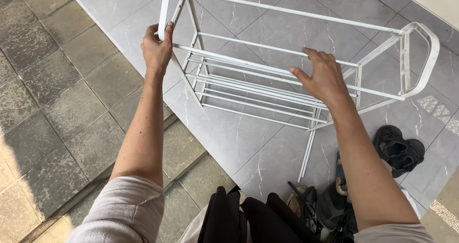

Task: The person removes multiple pairs of shoes from a white metal shoe rack and places them on the floor. They then proceed to disassemble the rack by removing the horizontal bars one by one, leaving the side frames on the floor.

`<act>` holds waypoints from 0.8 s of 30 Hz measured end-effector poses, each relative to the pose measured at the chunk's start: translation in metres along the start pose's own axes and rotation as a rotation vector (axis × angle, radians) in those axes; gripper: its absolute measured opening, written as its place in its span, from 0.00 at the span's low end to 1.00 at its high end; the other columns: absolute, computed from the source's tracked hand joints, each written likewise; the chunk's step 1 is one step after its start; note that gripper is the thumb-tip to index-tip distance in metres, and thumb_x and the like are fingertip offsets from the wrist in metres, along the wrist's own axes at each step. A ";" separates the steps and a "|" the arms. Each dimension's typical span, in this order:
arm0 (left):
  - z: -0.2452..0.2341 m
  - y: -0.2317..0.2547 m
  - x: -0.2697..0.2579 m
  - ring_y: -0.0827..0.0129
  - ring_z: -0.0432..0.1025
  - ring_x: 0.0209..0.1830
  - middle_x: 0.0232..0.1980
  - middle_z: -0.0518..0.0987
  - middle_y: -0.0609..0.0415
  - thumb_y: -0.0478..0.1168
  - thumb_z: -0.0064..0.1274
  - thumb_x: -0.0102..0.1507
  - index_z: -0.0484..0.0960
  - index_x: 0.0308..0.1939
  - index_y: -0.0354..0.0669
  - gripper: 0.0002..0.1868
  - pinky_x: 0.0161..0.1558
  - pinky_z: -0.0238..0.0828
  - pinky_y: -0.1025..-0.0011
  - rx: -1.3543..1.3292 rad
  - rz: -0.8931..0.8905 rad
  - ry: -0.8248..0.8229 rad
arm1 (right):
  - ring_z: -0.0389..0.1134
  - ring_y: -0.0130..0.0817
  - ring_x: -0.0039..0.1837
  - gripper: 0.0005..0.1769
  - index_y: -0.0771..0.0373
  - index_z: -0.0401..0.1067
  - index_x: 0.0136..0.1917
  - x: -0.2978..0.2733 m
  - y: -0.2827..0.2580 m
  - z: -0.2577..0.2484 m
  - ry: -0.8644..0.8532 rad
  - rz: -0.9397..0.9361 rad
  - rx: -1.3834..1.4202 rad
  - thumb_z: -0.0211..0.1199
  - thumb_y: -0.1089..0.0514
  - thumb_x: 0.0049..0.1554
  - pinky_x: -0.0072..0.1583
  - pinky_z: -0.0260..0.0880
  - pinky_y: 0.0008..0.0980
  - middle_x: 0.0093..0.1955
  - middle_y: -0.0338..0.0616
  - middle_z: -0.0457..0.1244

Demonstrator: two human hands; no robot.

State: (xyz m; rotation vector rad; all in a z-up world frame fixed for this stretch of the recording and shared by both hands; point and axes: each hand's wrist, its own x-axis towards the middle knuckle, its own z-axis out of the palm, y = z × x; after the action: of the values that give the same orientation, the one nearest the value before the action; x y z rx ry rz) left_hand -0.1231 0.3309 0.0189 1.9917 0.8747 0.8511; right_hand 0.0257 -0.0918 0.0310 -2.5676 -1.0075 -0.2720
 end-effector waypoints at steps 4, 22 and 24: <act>0.004 -0.028 -0.008 0.78 0.77 0.42 0.37 0.82 0.62 0.59 0.43 0.74 0.75 0.63 0.35 0.29 0.43 0.74 0.69 -0.185 0.257 -0.102 | 0.72 0.47 0.53 0.27 0.60 0.72 0.64 0.002 -0.078 0.034 -0.158 -0.089 0.017 0.62 0.41 0.60 0.55 0.67 0.52 0.49 0.52 0.70; 0.027 -0.077 0.038 0.71 0.55 0.41 0.41 0.61 0.60 0.75 0.25 0.71 0.68 0.57 0.45 0.38 0.47 0.63 0.69 -0.420 0.047 -0.334 | 0.56 0.22 0.31 0.24 0.53 0.72 0.40 0.025 -0.079 0.054 -0.593 0.013 0.460 0.52 0.36 0.67 0.30 0.53 0.32 0.26 0.26 0.58; 0.027 -0.078 0.041 0.71 0.55 0.39 0.40 0.61 0.60 0.76 0.25 0.69 0.70 0.59 0.49 0.38 0.46 0.62 0.70 -0.412 0.049 -0.338 | 0.44 0.21 0.21 0.31 0.58 0.62 0.32 0.027 -0.077 0.048 -0.861 0.279 0.641 0.50 0.35 0.66 0.25 0.35 0.26 0.20 0.29 0.46</act>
State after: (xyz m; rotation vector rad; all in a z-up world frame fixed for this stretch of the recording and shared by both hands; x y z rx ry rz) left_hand -0.1012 0.3888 -0.0492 1.7266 0.4182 0.6340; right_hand -0.0053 -0.0034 0.0164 -2.1366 -0.7632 1.1232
